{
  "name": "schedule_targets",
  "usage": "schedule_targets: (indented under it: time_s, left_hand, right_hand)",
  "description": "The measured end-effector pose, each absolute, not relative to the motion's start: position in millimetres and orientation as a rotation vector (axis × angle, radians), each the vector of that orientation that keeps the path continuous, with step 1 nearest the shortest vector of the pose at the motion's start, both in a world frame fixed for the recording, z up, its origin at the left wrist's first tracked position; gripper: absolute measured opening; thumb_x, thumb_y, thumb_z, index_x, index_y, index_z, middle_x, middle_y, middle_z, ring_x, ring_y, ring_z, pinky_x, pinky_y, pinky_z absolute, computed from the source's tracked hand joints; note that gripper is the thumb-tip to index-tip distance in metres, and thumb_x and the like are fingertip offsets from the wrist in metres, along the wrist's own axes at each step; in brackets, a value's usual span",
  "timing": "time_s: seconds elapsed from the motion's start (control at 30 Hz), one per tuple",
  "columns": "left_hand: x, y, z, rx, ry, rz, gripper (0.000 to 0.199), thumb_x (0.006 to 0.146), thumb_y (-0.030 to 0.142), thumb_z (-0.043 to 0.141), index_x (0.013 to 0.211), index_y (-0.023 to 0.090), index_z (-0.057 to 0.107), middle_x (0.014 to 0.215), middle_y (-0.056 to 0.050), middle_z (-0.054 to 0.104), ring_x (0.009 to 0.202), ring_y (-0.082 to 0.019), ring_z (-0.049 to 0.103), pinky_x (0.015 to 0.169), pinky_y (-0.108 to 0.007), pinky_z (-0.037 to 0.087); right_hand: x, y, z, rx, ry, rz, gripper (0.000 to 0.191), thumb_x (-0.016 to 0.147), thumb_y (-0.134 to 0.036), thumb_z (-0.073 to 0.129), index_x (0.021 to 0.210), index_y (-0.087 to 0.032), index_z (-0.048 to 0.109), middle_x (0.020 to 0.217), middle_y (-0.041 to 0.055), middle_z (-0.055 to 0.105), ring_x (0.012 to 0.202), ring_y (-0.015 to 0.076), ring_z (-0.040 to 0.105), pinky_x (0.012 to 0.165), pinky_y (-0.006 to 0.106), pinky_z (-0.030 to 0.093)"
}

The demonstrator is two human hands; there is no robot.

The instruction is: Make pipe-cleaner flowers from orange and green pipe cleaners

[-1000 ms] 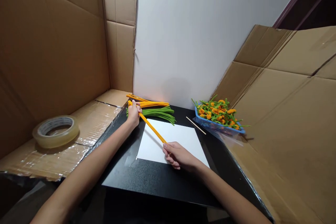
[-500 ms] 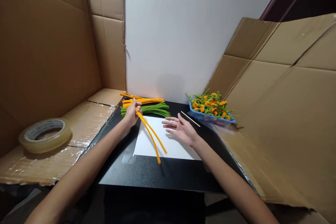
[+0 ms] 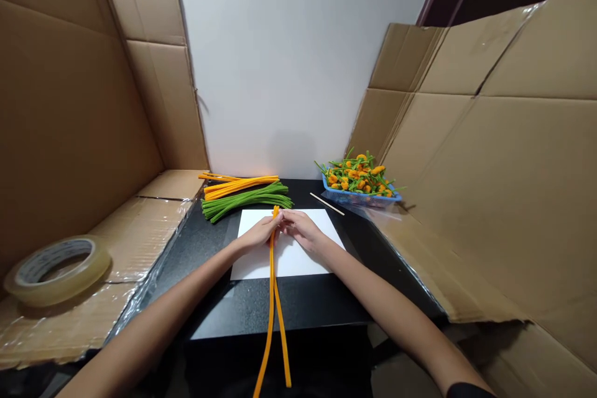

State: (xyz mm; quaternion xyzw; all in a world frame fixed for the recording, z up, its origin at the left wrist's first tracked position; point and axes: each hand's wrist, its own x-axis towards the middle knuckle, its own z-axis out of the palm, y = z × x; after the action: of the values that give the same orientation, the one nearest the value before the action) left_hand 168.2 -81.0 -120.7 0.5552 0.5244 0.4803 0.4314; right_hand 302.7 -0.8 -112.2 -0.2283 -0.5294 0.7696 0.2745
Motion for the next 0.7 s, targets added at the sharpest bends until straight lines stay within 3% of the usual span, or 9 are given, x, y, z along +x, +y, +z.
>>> schedule_targets:
  time_s: [0.1, 0.3, 0.4, 0.53, 0.7]
  left_hand:
    - [168.7, -84.0, -116.0, 1.434, 1.290, 1.159, 0.068, 0.083, 0.080, 0.045, 0.069, 0.017, 0.064, 0.046, -0.003, 0.056, 0.042, -0.014, 0.047, 0.046, -0.025, 0.037]
    - [163.5, -80.4, -123.1, 1.443, 1.283, 1.068, 0.072, 0.085, 0.079, 0.043, 0.054, 0.017, 0.064, 0.053, -0.008, 0.062, 0.047, -0.014, 0.053, 0.051, -0.025, 0.041]
    - [162.7, -77.1, -129.0, 1.416, 1.320, 1.083, 0.069, 0.085, 0.078, 0.045, 0.055, 0.018, 0.059, 0.050, -0.005, 0.057, 0.043, -0.013, 0.048, 0.047, -0.025, 0.038]
    - [162.9, -77.4, -127.6, 1.406, 1.474, 1.243, 0.054, 0.086, 0.072, 0.050, 0.073, 0.020, 0.056, 0.052, 0.004, 0.046, 0.043, -0.011, 0.037, 0.045, -0.023, 0.029]
    - [161.8, -83.7, -117.0, 1.722, 1.630, 1.360, 0.039, 0.097, 0.053, 0.041, 0.082, 0.021, 0.057, 0.063, 0.002, 0.050, 0.061, -0.015, 0.047, 0.060, -0.024, 0.035]
  right_hand:
    - [305.4, 1.2, -111.8, -0.595, -1.397, 2.076, 0.027, 0.061, -0.033, 0.083, 0.075, -0.014, 0.071, 0.071, -0.0001, 0.063, 0.064, 0.0106, 0.052, 0.059, 0.024, 0.035]
    - [307.5, -0.3, -112.4, -0.520, -1.399, 2.086, 0.029, 0.068, -0.039, 0.082, 0.080, -0.015, 0.071, 0.082, 0.0023, 0.067, 0.078, 0.0136, 0.060, 0.071, 0.026, 0.043]
    - [307.0, 0.5, -112.7, -0.546, -1.431, 2.062, 0.031, 0.065, -0.038, 0.084, 0.079, -0.015, 0.070, 0.079, 0.0013, 0.067, 0.074, 0.0119, 0.060, 0.070, 0.024, 0.044]
    - [308.9, 7.8, -113.3, -0.650, -1.376, 1.942, 0.031, 0.065, -0.038, 0.083, 0.079, -0.018, 0.063, 0.074, 0.0000, 0.068, 0.066, 0.0127, 0.063, 0.065, 0.026, 0.047]
    - [311.0, 13.4, -113.5, -0.636, -1.577, 1.797, 0.030, 0.070, -0.038, 0.077, 0.086, -0.017, 0.064, 0.063, -0.0022, 0.064, 0.047, 0.0093, 0.055, 0.048, 0.022, 0.040]
